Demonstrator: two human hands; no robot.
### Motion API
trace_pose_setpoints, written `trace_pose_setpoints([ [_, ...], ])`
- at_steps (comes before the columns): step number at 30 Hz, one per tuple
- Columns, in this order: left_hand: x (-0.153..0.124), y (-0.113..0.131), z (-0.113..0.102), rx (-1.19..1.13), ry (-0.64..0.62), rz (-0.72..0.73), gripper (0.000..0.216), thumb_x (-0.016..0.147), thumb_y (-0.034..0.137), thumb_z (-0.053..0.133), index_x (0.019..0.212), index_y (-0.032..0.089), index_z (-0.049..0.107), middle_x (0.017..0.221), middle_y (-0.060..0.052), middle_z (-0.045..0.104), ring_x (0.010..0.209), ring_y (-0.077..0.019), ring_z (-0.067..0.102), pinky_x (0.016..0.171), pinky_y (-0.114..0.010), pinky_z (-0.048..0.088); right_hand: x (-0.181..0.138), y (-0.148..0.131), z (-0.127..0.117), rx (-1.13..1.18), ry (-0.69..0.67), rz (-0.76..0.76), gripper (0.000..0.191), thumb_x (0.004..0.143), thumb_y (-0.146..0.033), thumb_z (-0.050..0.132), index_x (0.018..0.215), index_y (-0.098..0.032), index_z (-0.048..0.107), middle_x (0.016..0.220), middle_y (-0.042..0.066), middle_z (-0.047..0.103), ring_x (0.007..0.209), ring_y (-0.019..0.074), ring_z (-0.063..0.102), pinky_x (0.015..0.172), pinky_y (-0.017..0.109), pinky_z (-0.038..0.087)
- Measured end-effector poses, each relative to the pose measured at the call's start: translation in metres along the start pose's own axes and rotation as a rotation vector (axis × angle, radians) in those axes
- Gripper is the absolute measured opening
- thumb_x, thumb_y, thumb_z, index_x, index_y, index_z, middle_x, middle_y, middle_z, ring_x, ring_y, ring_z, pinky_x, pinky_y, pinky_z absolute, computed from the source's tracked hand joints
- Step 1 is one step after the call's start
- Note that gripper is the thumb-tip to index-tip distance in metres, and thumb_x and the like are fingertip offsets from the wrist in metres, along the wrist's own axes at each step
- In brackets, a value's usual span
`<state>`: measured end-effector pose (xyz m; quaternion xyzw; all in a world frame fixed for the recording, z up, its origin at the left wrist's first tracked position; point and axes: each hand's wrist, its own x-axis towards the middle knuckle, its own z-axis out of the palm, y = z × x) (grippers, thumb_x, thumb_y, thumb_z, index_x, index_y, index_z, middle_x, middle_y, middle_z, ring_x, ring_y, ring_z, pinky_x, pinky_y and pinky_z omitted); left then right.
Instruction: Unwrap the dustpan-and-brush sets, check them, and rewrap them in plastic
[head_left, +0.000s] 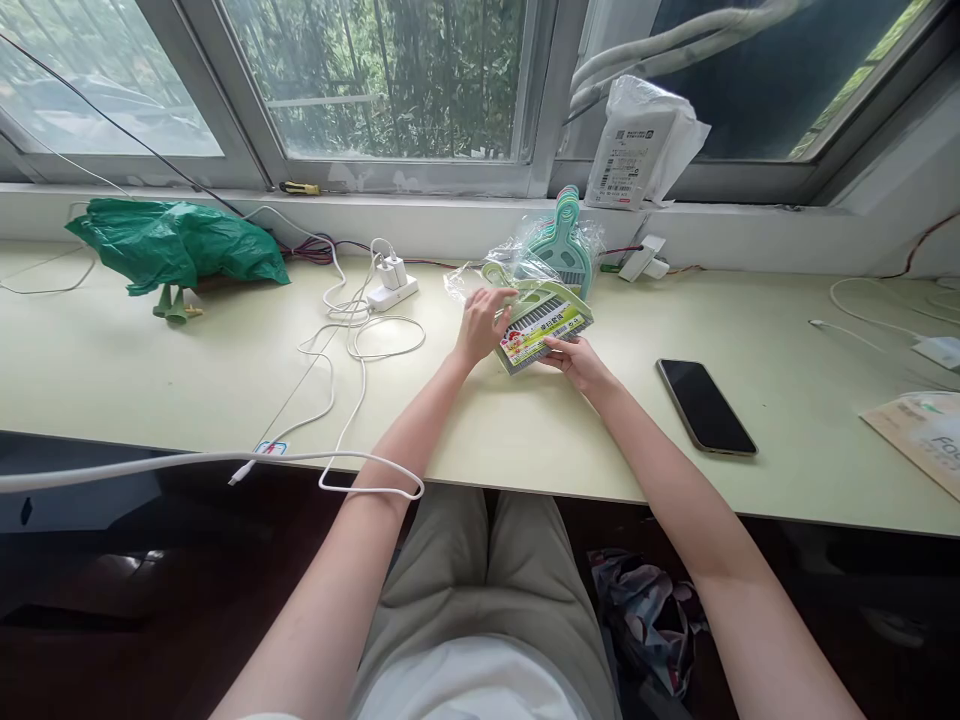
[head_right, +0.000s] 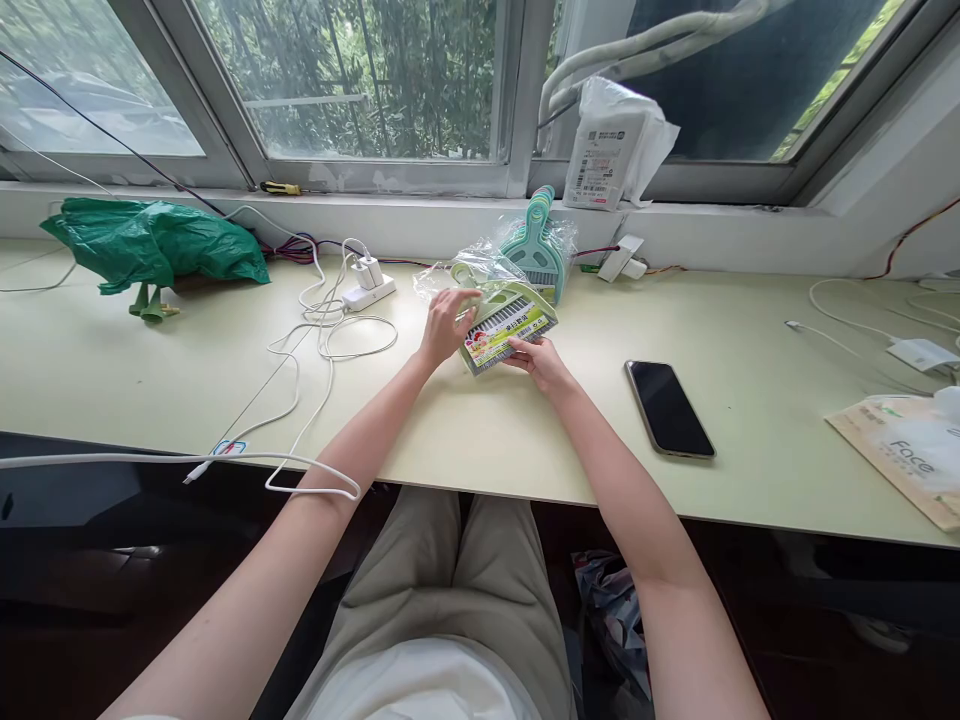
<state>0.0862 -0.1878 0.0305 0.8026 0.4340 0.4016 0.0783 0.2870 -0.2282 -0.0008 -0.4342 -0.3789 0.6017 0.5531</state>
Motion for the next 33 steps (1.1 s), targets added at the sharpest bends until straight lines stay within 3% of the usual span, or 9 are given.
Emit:
trace_pose_setpoints([
  [2, 0.002, 0.003, -0.003, 0.026, 0.097, -0.110, 0.041, 0.098, 0.027, 0.045, 0.139, 0.028, 0.049, 0.146, -0.009, 0.052, 0.145, -0.0243, 0.036, 0.122, -0.046, 0.022, 0.000, 0.000, 0.000, 0.004, -0.002, -0.027, 0.014, 0.080, -0.011, 0.071, 0.092, -0.018, 0.069, 0.091, 0.002, 0.079, 0.076, 0.0141, 0.075, 0.079, 0.028, 0.065],
  [5, 0.009, -0.005, -0.003, -0.077, 0.217, -0.350, 0.055, 0.097, 0.036, 0.051, 0.149, 0.028, 0.035, 0.156, -0.012, 0.039, 0.153, -0.0269, 0.021, 0.121, -0.051, 0.023, -0.001, -0.001, -0.001, 0.002, 0.027, -0.060, 0.015, 0.080, -0.016, 0.074, 0.093, -0.020, 0.069, 0.093, 0.001, 0.079, 0.080, 0.0146, 0.076, 0.086, 0.030, 0.064],
  [7, 0.014, -0.015, 0.001, -0.302, 0.270, -0.485, 0.059, 0.097, 0.039, 0.052, 0.151, 0.027, 0.030, 0.155, -0.013, 0.040, 0.151, -0.0257, 0.027, 0.119, -0.047, 0.029, -0.002, -0.002, -0.001, 0.002, 0.042, -0.077, 0.015, 0.080, -0.018, 0.075, 0.093, -0.020, 0.069, 0.094, 0.002, 0.079, 0.083, 0.0153, 0.076, 0.089, 0.031, 0.063],
  [9, 0.017, -0.025, 0.005, -0.612, 0.155, -0.575, 0.050, 0.102, 0.039, 0.039, 0.150, 0.025, 0.031, 0.150, -0.012, 0.048, 0.143, -0.0215, 0.043, 0.114, -0.041, 0.038, -0.003, -0.003, -0.002, 0.003, 0.037, -0.090, 0.014, 0.080, -0.019, 0.074, 0.093, -0.020, 0.069, 0.095, 0.002, 0.079, 0.085, 0.0154, 0.076, 0.089, 0.030, 0.063],
  [12, 0.017, -0.029, 0.008, -0.965, -0.053, -0.524, 0.046, 0.104, 0.039, 0.025, 0.141, 0.021, 0.045, 0.135, -0.009, 0.062, 0.129, -0.0195, 0.058, 0.107, -0.038, 0.046, -0.004, -0.003, -0.001, 0.017, 0.012, -0.106, 0.014, 0.080, -0.019, 0.073, 0.094, -0.020, 0.070, 0.095, 0.001, 0.079, 0.085, 0.0146, 0.076, 0.087, 0.029, 0.063],
  [19, 0.011, -0.026, 0.015, -1.110, -0.239, -0.436, 0.036, 0.089, 0.045, 0.057, 0.111, 0.017, 0.065, 0.110, -0.008, 0.074, 0.113, -0.0274, 0.067, 0.100, -0.041, 0.052, -0.005, -0.002, 0.003, 0.001, 0.037, -0.108, 0.016, 0.079, -0.020, 0.075, 0.094, -0.021, 0.068, 0.097, 0.001, 0.079, 0.088, 0.0157, 0.076, 0.088, 0.031, 0.063],
  [25, 0.007, -0.036, 0.025, -1.203, -0.327, -0.428, 0.040, 0.078, 0.041, 0.071, 0.110, 0.018, 0.066, 0.112, -0.009, 0.075, 0.111, -0.0268, 0.068, 0.098, -0.040, 0.052, -0.003, -0.001, 0.001, -0.002, 0.063, -0.109, 0.015, 0.080, -0.019, 0.074, 0.093, -0.021, 0.068, 0.097, 0.001, 0.078, 0.089, 0.0161, 0.076, 0.090, 0.032, 0.063],
  [33, 0.006, -0.024, 0.020, -1.296, -0.403, -0.417, 0.040, 0.080, 0.037, 0.073, 0.112, 0.014, 0.068, 0.120, -0.013, 0.072, 0.118, -0.0279, 0.066, 0.104, -0.040, 0.049, 0.000, -0.001, -0.004, 0.037, 0.034, -0.122, 0.014, 0.080, -0.017, 0.073, 0.094, -0.021, 0.069, 0.098, 0.001, 0.079, 0.089, 0.0155, 0.076, 0.091, 0.032, 0.063],
])
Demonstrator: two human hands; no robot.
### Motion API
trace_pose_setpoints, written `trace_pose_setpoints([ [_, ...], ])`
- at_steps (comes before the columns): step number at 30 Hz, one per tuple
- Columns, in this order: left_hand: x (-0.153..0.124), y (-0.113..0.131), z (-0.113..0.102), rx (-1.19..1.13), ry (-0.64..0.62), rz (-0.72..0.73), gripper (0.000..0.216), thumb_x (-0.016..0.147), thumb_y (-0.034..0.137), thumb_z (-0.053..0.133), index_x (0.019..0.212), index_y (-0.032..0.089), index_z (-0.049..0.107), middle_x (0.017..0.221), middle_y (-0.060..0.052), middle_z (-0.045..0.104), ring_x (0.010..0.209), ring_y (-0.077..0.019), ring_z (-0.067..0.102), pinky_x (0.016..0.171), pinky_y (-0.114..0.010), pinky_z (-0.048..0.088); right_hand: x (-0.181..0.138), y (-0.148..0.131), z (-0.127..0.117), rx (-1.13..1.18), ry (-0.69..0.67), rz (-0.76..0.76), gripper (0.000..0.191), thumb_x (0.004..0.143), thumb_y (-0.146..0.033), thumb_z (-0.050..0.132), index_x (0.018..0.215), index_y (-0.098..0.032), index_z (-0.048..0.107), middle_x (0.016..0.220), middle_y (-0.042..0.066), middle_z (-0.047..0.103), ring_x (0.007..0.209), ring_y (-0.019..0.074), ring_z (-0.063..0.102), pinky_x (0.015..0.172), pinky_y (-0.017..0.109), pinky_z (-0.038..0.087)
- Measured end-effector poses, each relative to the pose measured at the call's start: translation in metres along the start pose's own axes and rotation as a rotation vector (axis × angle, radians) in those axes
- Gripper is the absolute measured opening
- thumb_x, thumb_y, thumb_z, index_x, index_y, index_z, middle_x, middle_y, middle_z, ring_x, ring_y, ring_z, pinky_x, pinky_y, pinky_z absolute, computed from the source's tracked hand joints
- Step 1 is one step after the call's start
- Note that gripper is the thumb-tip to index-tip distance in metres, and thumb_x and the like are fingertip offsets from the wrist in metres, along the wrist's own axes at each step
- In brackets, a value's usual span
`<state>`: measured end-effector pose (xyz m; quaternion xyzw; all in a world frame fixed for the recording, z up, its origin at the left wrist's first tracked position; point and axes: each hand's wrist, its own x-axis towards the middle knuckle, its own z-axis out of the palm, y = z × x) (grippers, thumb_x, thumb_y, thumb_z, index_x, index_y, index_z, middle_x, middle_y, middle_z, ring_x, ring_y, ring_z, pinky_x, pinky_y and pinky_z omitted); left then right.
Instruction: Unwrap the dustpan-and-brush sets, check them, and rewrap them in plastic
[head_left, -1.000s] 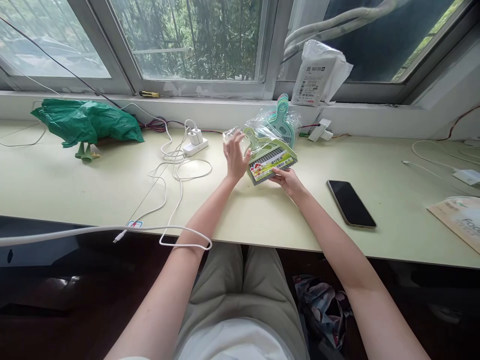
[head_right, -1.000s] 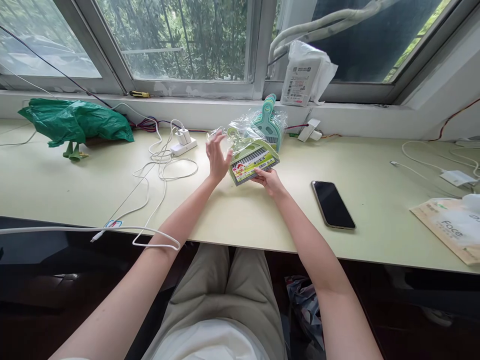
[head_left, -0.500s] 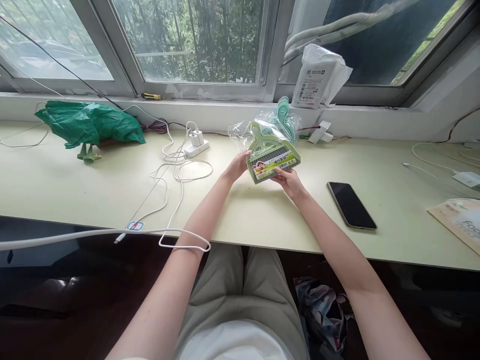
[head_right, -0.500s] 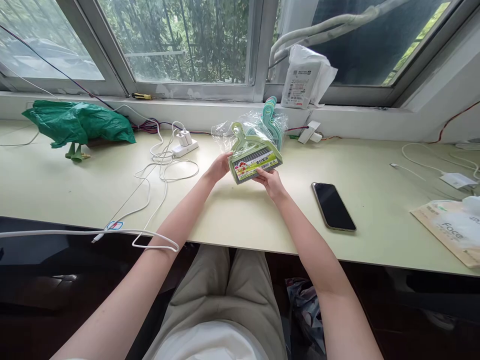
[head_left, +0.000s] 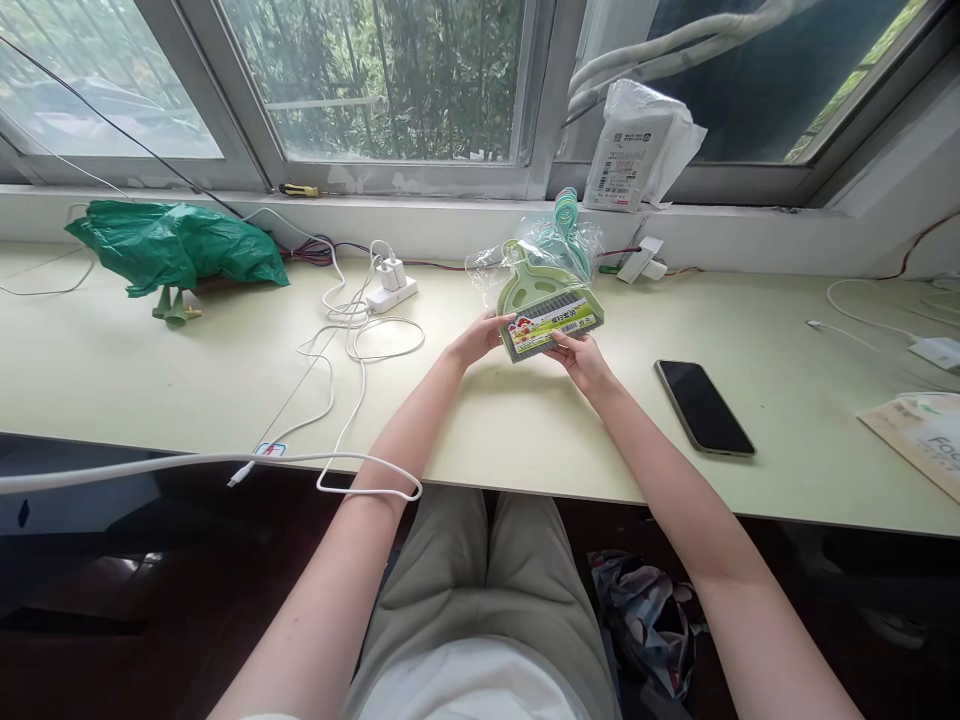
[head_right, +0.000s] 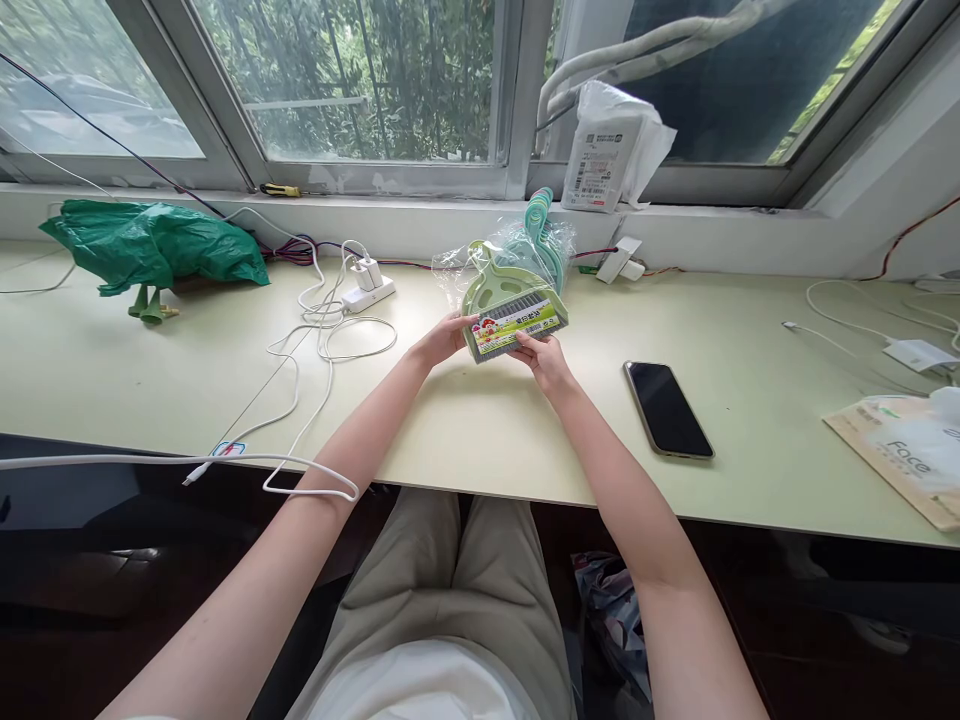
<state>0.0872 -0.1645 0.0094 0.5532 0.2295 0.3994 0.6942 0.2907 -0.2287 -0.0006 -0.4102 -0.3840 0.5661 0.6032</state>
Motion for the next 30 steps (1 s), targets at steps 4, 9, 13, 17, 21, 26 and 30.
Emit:
trace_pose_setpoints([
  [4, -0.001, 0.001, 0.003, -0.028, -0.029, -0.017, 0.034, 0.080, 0.032, 0.073, 0.109, 0.014, 0.070, 0.121, -0.013, 0.072, 0.121, -0.0293, 0.064, 0.109, -0.043, 0.046, 0.002, 0.001, -0.001, 0.020, 0.010, 0.014, 0.011, 0.081, -0.016, 0.071, 0.091, -0.020, 0.069, 0.094, 0.001, 0.079, 0.085, 0.0139, 0.075, 0.089, 0.029, 0.063],
  [9, -0.002, 0.000, 0.006, -0.029, -0.061, -0.070, 0.038, 0.080, 0.030, 0.074, 0.114, 0.012, 0.070, 0.127, -0.015, 0.069, 0.120, -0.0304, 0.065, 0.109, -0.044, 0.045, 0.002, 0.002, -0.002, 0.044, 0.026, 0.003, 0.013, 0.079, -0.016, 0.074, 0.089, -0.021, 0.068, 0.093, -0.001, 0.078, 0.083, 0.0131, 0.075, 0.087, 0.029, 0.064],
  [13, -0.002, 0.000, 0.013, 0.001, -0.075, -0.114, 0.042, 0.083, 0.032, 0.074, 0.120, 0.014, 0.067, 0.129, -0.014, 0.068, 0.124, -0.0293, 0.062, 0.111, -0.044, 0.043, 0.003, 0.001, -0.003, 0.081, 0.047, -0.010, 0.013, 0.078, -0.015, 0.074, 0.089, -0.020, 0.069, 0.093, 0.000, 0.078, 0.081, 0.0127, 0.075, 0.084, 0.026, 0.064],
  [17, -0.003, 0.001, 0.018, 0.043, -0.063, -0.141, 0.047, 0.084, 0.035, 0.072, 0.126, 0.017, 0.064, 0.133, -0.013, 0.066, 0.129, -0.0280, 0.058, 0.112, -0.043, 0.041, 0.006, -0.002, -0.005, 0.091, 0.077, -0.013, 0.012, 0.078, -0.014, 0.073, 0.088, -0.019, 0.070, 0.093, 0.000, 0.078, 0.081, 0.0134, 0.075, 0.085, 0.026, 0.064],
  [21, -0.002, 0.002, 0.020, 0.103, -0.065, -0.139, 0.056, 0.078, 0.040, 0.075, 0.129, 0.021, 0.062, 0.136, -0.011, 0.064, 0.130, -0.0288, 0.056, 0.110, -0.043, 0.043, 0.006, -0.003, -0.006, 0.092, 0.073, -0.032, 0.012, 0.078, -0.015, 0.074, 0.088, -0.020, 0.070, 0.093, 0.001, 0.078, 0.082, 0.0140, 0.075, 0.087, 0.027, 0.064],
  [26, -0.001, -0.003, 0.025, 0.188, -0.049, -0.155, 0.059, 0.078, 0.049, 0.073, 0.129, 0.022, 0.061, 0.139, -0.011, 0.062, 0.130, -0.0301, 0.056, 0.108, -0.042, 0.041, 0.005, -0.002, -0.006, 0.106, 0.123, -0.083, 0.014, 0.075, -0.016, 0.076, 0.086, -0.020, 0.068, 0.091, 0.000, 0.078, 0.084, 0.0149, 0.075, 0.089, 0.030, 0.064],
  [30, -0.001, -0.007, 0.029, 0.163, -0.083, -0.166, 0.060, 0.079, 0.053, 0.071, 0.128, 0.020, 0.061, 0.136, -0.013, 0.063, 0.122, -0.0304, 0.062, 0.105, -0.042, 0.042, 0.006, -0.001, -0.006, 0.134, 0.125, -0.102, 0.015, 0.074, -0.016, 0.077, 0.085, -0.020, 0.067, 0.091, 0.000, 0.078, 0.085, 0.0152, 0.075, 0.090, 0.030, 0.063],
])
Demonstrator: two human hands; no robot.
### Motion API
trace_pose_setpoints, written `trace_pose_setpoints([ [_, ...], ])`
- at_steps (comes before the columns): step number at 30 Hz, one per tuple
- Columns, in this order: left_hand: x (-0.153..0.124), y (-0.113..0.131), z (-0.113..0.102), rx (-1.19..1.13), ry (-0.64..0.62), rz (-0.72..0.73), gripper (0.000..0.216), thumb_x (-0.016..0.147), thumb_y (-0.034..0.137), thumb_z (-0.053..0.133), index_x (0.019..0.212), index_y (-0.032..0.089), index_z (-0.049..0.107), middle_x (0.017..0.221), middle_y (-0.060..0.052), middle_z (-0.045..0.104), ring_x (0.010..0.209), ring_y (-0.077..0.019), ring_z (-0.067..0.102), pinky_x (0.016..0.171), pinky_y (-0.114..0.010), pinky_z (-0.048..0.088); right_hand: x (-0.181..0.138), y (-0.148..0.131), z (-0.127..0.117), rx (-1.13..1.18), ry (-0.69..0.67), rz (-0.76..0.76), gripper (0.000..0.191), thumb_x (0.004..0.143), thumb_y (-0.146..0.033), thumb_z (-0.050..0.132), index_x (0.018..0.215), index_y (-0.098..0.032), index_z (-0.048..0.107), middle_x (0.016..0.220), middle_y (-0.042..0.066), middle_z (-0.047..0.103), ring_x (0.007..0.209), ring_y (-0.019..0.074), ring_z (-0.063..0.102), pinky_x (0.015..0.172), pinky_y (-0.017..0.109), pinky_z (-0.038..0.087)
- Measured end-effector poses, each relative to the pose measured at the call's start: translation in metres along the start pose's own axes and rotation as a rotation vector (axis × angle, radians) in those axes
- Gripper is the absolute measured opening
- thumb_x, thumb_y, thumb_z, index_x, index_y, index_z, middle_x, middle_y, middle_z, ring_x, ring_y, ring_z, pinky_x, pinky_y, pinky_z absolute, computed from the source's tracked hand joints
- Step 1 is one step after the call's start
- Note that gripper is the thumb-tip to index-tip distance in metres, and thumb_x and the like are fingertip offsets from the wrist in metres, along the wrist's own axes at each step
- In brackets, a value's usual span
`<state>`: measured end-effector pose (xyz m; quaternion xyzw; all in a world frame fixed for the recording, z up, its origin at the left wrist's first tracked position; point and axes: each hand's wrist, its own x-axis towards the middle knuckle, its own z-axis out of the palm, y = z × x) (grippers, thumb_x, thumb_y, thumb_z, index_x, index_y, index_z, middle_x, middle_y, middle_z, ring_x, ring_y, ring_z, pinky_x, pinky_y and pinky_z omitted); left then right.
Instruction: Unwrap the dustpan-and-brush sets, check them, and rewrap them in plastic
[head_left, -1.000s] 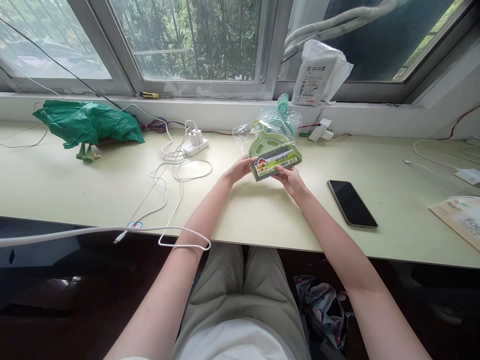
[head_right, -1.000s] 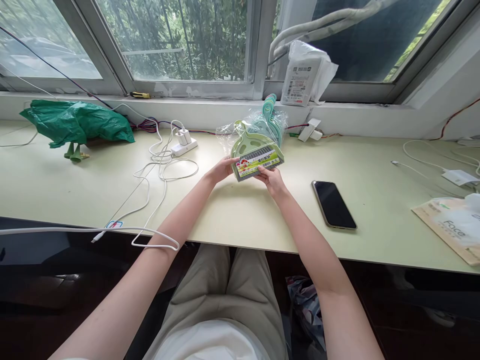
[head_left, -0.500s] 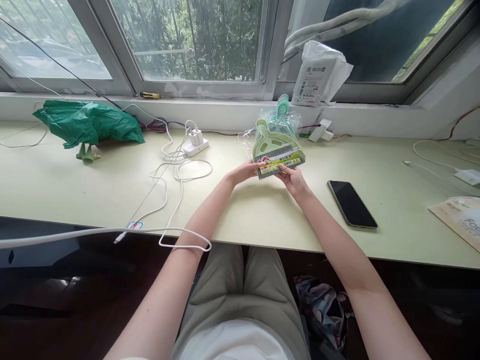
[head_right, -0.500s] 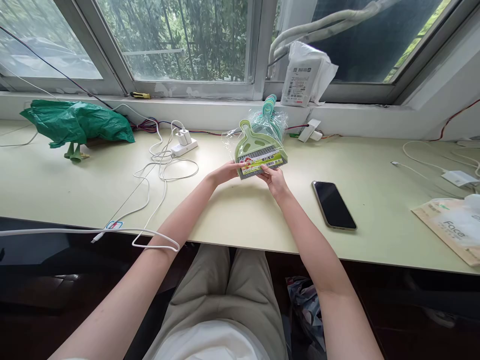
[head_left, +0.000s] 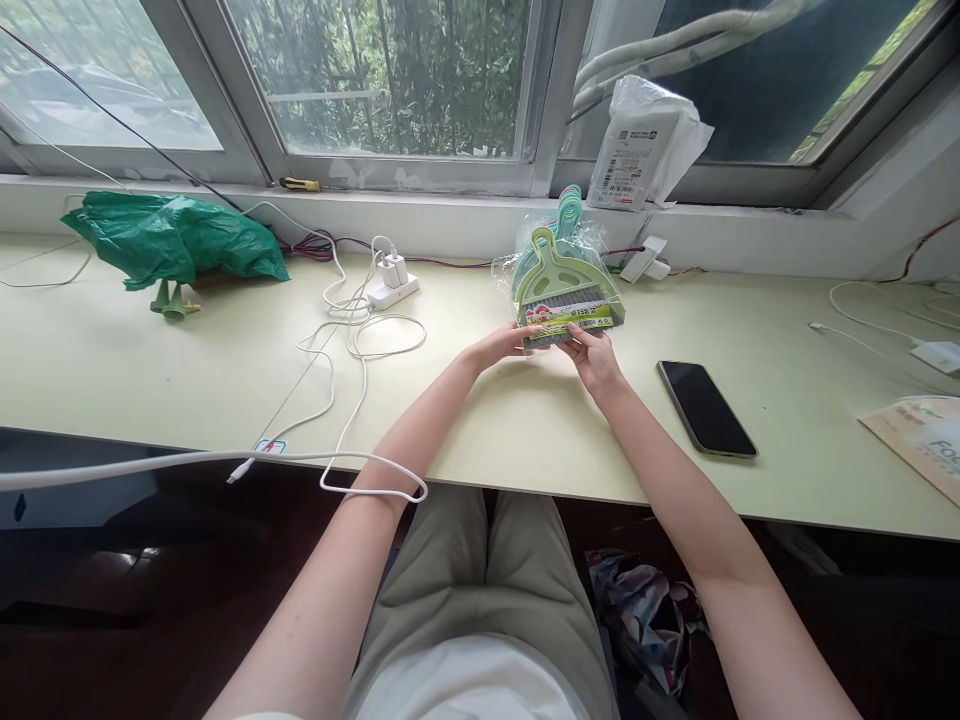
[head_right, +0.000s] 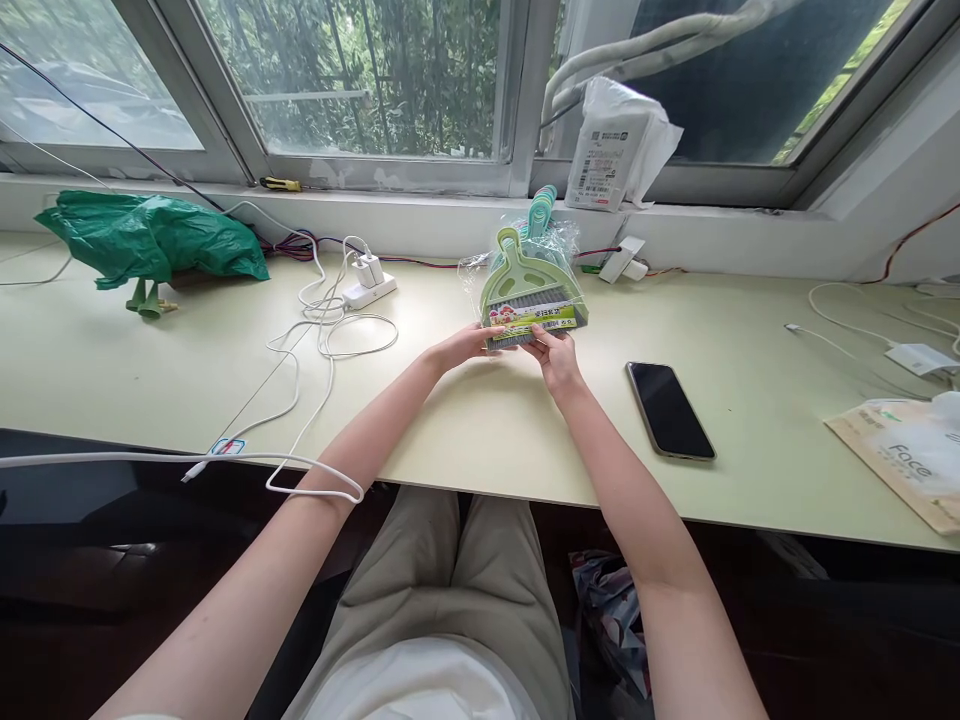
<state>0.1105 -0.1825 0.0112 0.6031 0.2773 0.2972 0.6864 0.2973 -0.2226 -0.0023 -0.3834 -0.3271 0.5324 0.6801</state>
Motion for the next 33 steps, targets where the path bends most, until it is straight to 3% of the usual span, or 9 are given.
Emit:
trace_pose_setpoints([
  [5, 0.006, 0.000, -0.001, -0.178, 0.067, 0.061, 0.048, 0.081, 0.051, 0.069, 0.119, 0.021, 0.067, 0.128, -0.010, 0.068, 0.123, -0.0274, 0.061, 0.104, -0.038, 0.044, 0.000, -0.001, 0.000, -0.014, 0.009, 0.022, 0.014, 0.075, -0.015, 0.077, 0.086, -0.020, 0.068, 0.089, 0.000, 0.078, 0.079, 0.0134, 0.075, 0.087, 0.028, 0.064],
  [9, 0.011, -0.003, -0.007, -0.306, 0.176, 0.151, 0.036, 0.082, 0.044, 0.070, 0.106, 0.016, 0.069, 0.111, -0.009, 0.075, 0.113, -0.0248, 0.067, 0.102, -0.036, 0.046, -0.001, -0.001, 0.001, -0.031, -0.022, 0.048, 0.015, 0.075, -0.015, 0.077, 0.087, -0.020, 0.069, 0.091, 0.000, 0.078, 0.079, 0.0130, 0.074, 0.084, 0.027, 0.065],
  [13, 0.013, -0.008, -0.010, -0.316, 0.171, 0.107, 0.028, 0.083, 0.033, 0.070, 0.102, 0.013, 0.070, 0.100, -0.009, 0.077, 0.102, -0.0232, 0.071, 0.102, -0.036, 0.046, -0.002, 0.002, 0.001, -0.059, -0.062, 0.075, 0.016, 0.075, -0.016, 0.077, 0.088, -0.020, 0.069, 0.092, 0.000, 0.078, 0.080, 0.0133, 0.075, 0.081, 0.026, 0.065],
  [18, 0.012, -0.012, -0.009, -0.324, 0.136, 0.073, 0.026, 0.081, 0.023, 0.069, 0.104, 0.012, 0.071, 0.105, -0.010, 0.076, 0.102, -0.0229, 0.071, 0.101, -0.038, 0.046, 0.001, 0.004, -0.002, -0.070, -0.048, 0.092, 0.017, 0.074, -0.015, 0.078, 0.088, -0.020, 0.069, 0.093, 0.000, 0.078, 0.081, 0.0137, 0.075, 0.085, 0.028, 0.065],
  [29, 0.002, 0.000, 0.006, -0.222, 0.008, 0.086, 0.044, 0.076, 0.035, 0.076, 0.116, 0.019, 0.070, 0.130, -0.011, 0.067, 0.122, -0.0266, 0.062, 0.107, -0.041, 0.043, 0.003, 0.000, -0.005, -0.070, -0.080, 0.018, 0.021, 0.075, -0.024, 0.080, 0.093, -0.022, 0.070, 0.097, 0.001, 0.078, 0.100, 0.0197, 0.075, 0.097, 0.035, 0.060],
  [33, 0.002, 0.003, 0.006, -0.215, 0.007, 0.068, 0.041, 0.080, 0.038, 0.071, 0.117, 0.019, 0.070, 0.128, -0.010, 0.069, 0.123, -0.0267, 0.061, 0.109, -0.042, 0.042, 0.000, -0.001, -0.001, -0.063, -0.082, 0.005, 0.022, 0.074, -0.024, 0.080, 0.094, -0.022, 0.070, 0.096, 0.000, 0.078, 0.101, 0.0196, 0.074, 0.097, 0.035, 0.061],
])
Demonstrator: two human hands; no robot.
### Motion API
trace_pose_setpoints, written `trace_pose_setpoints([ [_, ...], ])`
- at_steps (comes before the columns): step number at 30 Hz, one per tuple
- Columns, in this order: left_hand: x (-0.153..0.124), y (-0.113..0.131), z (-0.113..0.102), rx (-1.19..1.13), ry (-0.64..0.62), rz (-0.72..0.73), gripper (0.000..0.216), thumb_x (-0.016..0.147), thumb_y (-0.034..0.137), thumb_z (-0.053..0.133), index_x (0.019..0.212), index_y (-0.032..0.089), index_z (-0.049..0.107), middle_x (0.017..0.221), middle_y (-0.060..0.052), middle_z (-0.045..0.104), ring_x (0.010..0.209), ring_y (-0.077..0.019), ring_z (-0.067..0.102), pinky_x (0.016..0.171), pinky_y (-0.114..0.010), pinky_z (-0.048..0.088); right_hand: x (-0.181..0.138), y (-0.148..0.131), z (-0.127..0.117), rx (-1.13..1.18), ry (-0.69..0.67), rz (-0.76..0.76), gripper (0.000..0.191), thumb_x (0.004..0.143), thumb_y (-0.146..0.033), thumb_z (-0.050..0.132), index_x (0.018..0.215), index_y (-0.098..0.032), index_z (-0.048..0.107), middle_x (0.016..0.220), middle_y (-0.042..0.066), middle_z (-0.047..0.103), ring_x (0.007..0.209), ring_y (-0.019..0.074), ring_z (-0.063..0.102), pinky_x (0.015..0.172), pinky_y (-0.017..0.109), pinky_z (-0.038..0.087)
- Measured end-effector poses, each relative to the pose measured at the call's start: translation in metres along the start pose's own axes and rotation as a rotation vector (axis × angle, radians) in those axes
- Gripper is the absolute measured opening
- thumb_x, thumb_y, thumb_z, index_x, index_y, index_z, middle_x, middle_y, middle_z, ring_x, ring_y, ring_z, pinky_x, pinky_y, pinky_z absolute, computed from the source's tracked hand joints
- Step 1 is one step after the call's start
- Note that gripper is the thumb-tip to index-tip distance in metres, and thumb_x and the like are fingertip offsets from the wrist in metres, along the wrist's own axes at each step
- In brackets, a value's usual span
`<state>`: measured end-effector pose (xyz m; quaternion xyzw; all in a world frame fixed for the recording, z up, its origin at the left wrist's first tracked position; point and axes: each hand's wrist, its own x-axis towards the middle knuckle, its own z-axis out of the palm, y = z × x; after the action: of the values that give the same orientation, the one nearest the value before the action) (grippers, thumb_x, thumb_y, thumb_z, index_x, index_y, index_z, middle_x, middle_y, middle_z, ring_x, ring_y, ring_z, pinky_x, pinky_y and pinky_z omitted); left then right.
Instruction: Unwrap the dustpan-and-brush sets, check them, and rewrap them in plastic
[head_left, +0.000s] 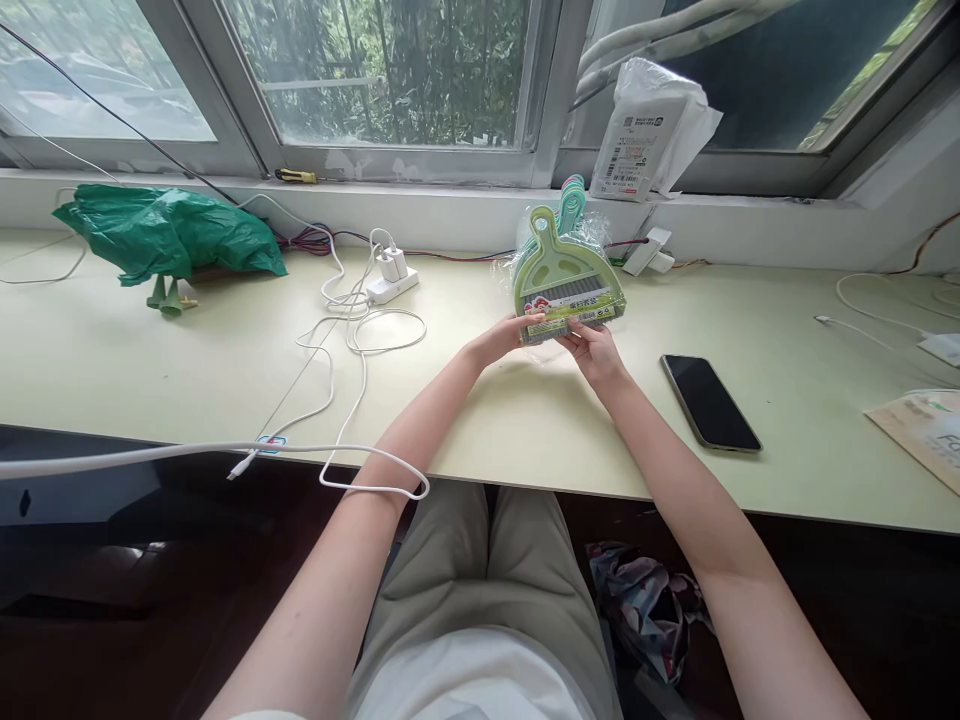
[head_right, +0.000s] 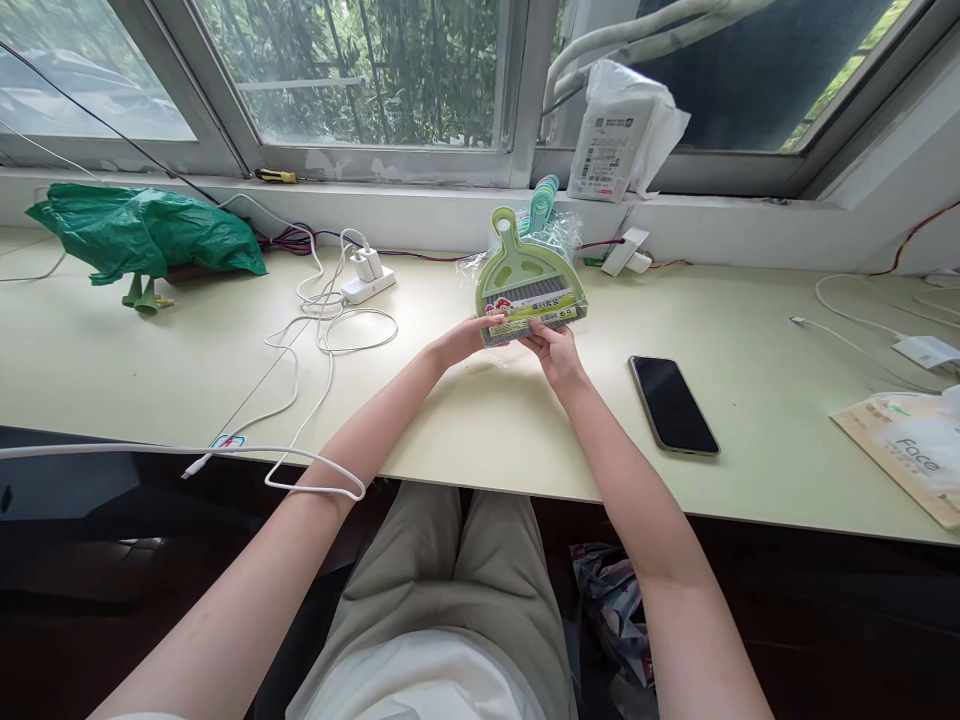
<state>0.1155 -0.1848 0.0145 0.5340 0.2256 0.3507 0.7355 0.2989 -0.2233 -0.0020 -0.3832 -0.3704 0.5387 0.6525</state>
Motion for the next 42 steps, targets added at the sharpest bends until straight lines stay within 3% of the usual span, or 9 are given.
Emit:
trace_pose_setpoints([
  [7, 0.003, 0.002, -0.009, -0.073, 0.161, 0.115, 0.035, 0.081, 0.037, 0.065, 0.110, 0.017, 0.070, 0.116, -0.008, 0.074, 0.118, -0.0272, 0.064, 0.102, -0.038, 0.047, -0.003, 0.002, 0.006, -0.014, -0.013, 0.016, 0.030, 0.073, -0.026, 0.083, 0.098, -0.023, 0.068, 0.096, 0.001, 0.078, 0.096, 0.0197, 0.075, 0.094, 0.036, 0.062],
  [13, 0.001, -0.003, -0.001, -0.059, 0.047, -0.016, 0.039, 0.089, 0.045, 0.061, 0.118, 0.020, 0.069, 0.134, -0.009, 0.065, 0.132, -0.0281, 0.055, 0.110, -0.043, 0.042, -0.002, -0.001, 0.001, 0.015, -0.020, -0.004, 0.026, 0.074, -0.022, 0.079, 0.099, -0.023, 0.070, 0.097, 0.000, 0.078, 0.094, 0.0184, 0.075, 0.093, 0.034, 0.063],
  [18, -0.004, -0.002, 0.003, -0.017, -0.056, -0.066, 0.054, 0.084, 0.048, 0.070, 0.131, 0.022, 0.062, 0.151, -0.010, 0.050, 0.145, -0.0321, 0.039, 0.113, -0.050, 0.039, -0.002, -0.003, 0.001, 0.022, -0.026, -0.016, 0.024, 0.075, -0.022, 0.078, 0.098, -0.023, 0.070, 0.103, 0.001, 0.078, 0.100, 0.0204, 0.075, 0.092, 0.034, 0.063],
  [29, -0.007, -0.001, 0.004, 0.016, -0.053, -0.111, 0.043, 0.082, 0.039, 0.072, 0.123, 0.028, 0.066, 0.151, -0.006, 0.051, 0.144, -0.0301, 0.041, 0.112, -0.048, 0.039, -0.002, -0.002, 0.001, 0.011, -0.056, -0.025, 0.028, 0.072, -0.026, 0.081, 0.097, -0.022, 0.069, 0.102, 0.002, 0.078, 0.097, 0.0223, 0.075, 0.087, 0.037, 0.065],
  [36, -0.005, -0.001, 0.005, -0.080, 0.008, -0.062, 0.032, 0.084, 0.034, 0.067, 0.114, 0.022, 0.069, 0.134, -0.008, 0.065, 0.133, -0.0285, 0.053, 0.109, -0.047, 0.042, -0.001, -0.001, 0.003, 0.017, -0.033, -0.022, 0.022, 0.072, -0.025, 0.080, 0.092, -0.023, 0.070, 0.098, 0.000, 0.078, 0.096, 0.0185, 0.075, 0.090, 0.032, 0.063],
  [42, -0.003, 0.004, 0.000, -0.183, 0.109, 0.074, 0.033, 0.088, 0.041, 0.057, 0.107, 0.016, 0.069, 0.113, -0.008, 0.074, 0.119, -0.0286, 0.063, 0.105, -0.041, 0.046, -0.003, 0.001, 0.005, -0.025, -0.028, 0.001, 0.027, 0.071, -0.027, 0.082, 0.096, -0.023, 0.071, 0.099, 0.001, 0.078, 0.097, 0.0199, 0.075, 0.087, 0.033, 0.064],
])
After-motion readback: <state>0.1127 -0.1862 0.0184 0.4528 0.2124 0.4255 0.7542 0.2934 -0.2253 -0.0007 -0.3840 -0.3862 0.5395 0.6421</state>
